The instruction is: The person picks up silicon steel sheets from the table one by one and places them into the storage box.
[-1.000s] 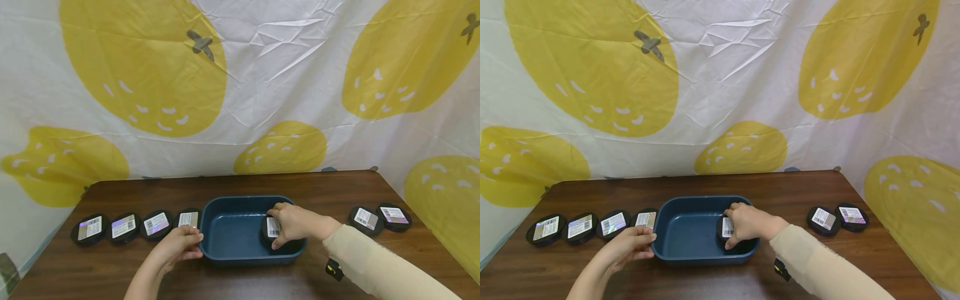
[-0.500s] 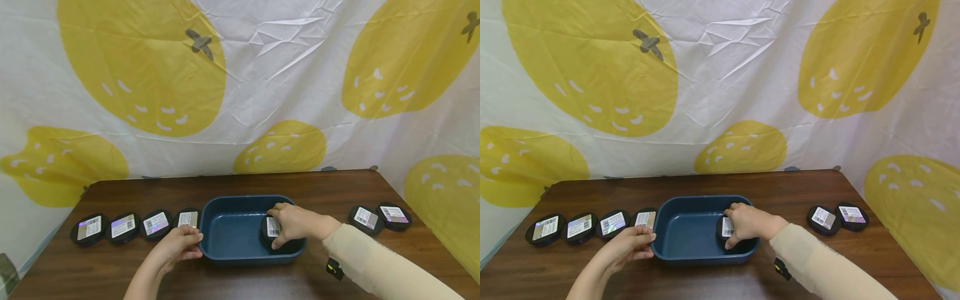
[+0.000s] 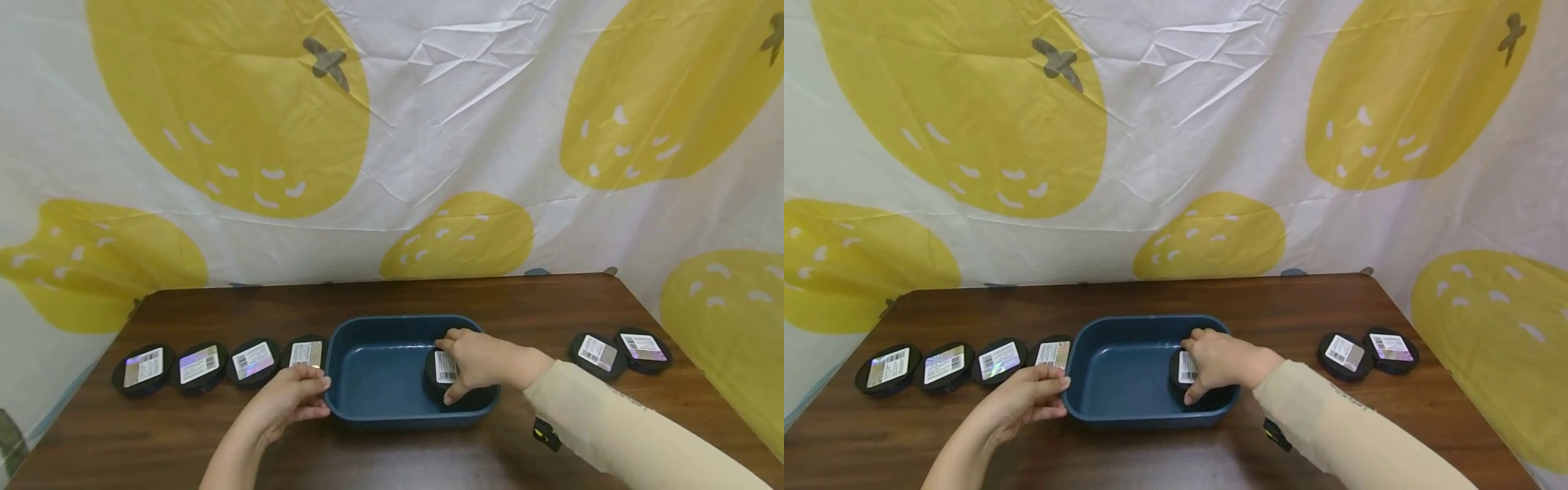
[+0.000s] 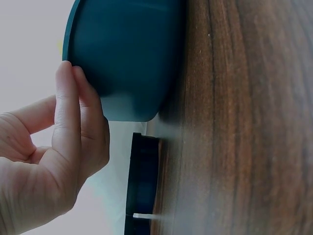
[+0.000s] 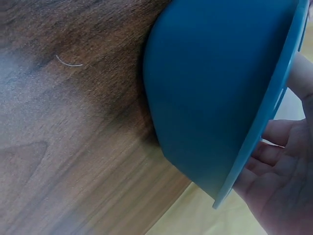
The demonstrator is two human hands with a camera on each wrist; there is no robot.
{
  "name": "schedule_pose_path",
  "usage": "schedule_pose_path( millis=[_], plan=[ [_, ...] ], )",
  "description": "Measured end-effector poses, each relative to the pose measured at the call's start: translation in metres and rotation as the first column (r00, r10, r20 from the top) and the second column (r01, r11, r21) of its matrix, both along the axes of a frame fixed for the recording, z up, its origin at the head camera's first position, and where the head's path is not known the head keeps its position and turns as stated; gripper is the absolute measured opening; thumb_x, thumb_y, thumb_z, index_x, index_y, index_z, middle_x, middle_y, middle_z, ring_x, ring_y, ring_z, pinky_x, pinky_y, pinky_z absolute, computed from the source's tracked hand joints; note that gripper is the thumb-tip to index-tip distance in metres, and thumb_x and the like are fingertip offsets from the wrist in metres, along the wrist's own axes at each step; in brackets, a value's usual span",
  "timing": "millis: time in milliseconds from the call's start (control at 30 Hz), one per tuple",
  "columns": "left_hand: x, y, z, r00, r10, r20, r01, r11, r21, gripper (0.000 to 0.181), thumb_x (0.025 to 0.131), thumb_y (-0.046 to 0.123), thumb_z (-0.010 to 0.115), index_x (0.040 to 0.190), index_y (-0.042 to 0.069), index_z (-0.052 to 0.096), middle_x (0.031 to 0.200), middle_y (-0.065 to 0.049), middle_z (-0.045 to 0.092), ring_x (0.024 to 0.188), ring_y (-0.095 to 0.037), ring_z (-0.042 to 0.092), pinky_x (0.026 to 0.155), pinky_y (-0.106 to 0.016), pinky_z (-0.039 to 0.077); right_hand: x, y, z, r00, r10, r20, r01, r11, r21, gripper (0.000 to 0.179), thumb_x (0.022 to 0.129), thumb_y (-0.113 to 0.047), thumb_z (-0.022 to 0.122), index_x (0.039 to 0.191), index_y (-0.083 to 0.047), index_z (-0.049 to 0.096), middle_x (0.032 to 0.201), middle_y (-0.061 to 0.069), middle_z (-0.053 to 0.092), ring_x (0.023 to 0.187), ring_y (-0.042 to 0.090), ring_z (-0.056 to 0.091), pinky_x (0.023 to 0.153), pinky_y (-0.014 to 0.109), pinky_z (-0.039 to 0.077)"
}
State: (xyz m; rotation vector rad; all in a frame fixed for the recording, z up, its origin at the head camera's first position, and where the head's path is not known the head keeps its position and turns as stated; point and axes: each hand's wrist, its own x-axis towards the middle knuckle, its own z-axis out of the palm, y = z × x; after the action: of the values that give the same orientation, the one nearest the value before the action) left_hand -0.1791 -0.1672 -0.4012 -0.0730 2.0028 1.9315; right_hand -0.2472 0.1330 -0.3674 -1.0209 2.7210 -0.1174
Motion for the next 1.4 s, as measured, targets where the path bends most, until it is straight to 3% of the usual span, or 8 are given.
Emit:
schedule_pose_path(
  millis=[300,600,900,1233,1400],
  plan=[
    [0.0,0.001,0.001,1.0,0.007,0.006,-0.007,1.0,0.004,0.016,0.092,0.005,0.051,0.1,-0.009,0.047,0.073,-0.007,0.053,0.059,-0.012,0.059,0.061,-0.025,0.056,0.003,0.002,0.0,1.0,0.009,-0.022,-0.009,1.0,-0.008,0.087,0.065,-0.043,0.082,0.128,0.007,0.049,0.119,0.016,0.053,0.1,0.024,0.051,0.08,0.032,0.049],
    [-0.001,0.0,-0.001,1.0,0.006,-0.001,-0.006,1.0,0.0,0.018,0.092,0.006,0.052,0.101,-0.01,0.047,0.074,-0.007,0.053,0.06,-0.012,0.059,0.061,-0.025,0.056,0.007,0.006,-0.003,0.999,0.004,-0.037,-0.005,0.999,-0.041,0.088,0.067,-0.043,0.08,0.131,0.007,0.046,0.128,0.019,0.048,0.112,0.03,0.049,0.089,0.038,0.048],
    [-0.004,-0.004,-0.009,1.0,-0.019,-0.008,0.019,0.999,0.042,0.018,0.089,0.009,0.057,0.097,-0.006,0.05,0.074,-0.007,0.055,0.061,-0.013,0.06,0.063,-0.026,0.057,0.007,0.008,-0.002,1.0,0.003,-0.024,-0.004,0.999,-0.046,0.088,0.069,-0.043,0.079,0.133,0.007,0.044,0.131,0.02,0.046,0.117,0.032,0.047,0.093,0.04,0.046],
    [0.0,0.001,0.0,1.0,0.003,0.002,-0.003,1.0,0.009,0.017,0.092,0.006,0.052,0.1,-0.009,0.049,0.074,-0.006,0.053,0.06,-0.012,0.059,0.061,-0.024,0.056,0.009,0.011,-0.001,1.0,-0.015,0.027,0.017,0.998,-0.058,0.091,0.071,-0.046,0.076,0.137,0.004,0.039,0.139,0.02,0.04,0.126,0.033,0.041,0.098,0.043,0.042],
    [0.0,0.001,0.001,1.0,0.002,0.003,-0.002,1.0,0.009,0.016,0.092,0.005,0.051,0.099,-0.009,0.048,0.074,-0.006,0.054,0.06,-0.012,0.059,0.062,-0.024,0.056,0.008,0.014,-0.001,1.0,0.026,0.011,-0.025,0.997,-0.075,0.093,0.074,-0.051,0.071,0.141,0.002,0.034,0.147,0.018,0.032,0.136,0.031,0.029,0.107,0.044,0.032]
  ],
)
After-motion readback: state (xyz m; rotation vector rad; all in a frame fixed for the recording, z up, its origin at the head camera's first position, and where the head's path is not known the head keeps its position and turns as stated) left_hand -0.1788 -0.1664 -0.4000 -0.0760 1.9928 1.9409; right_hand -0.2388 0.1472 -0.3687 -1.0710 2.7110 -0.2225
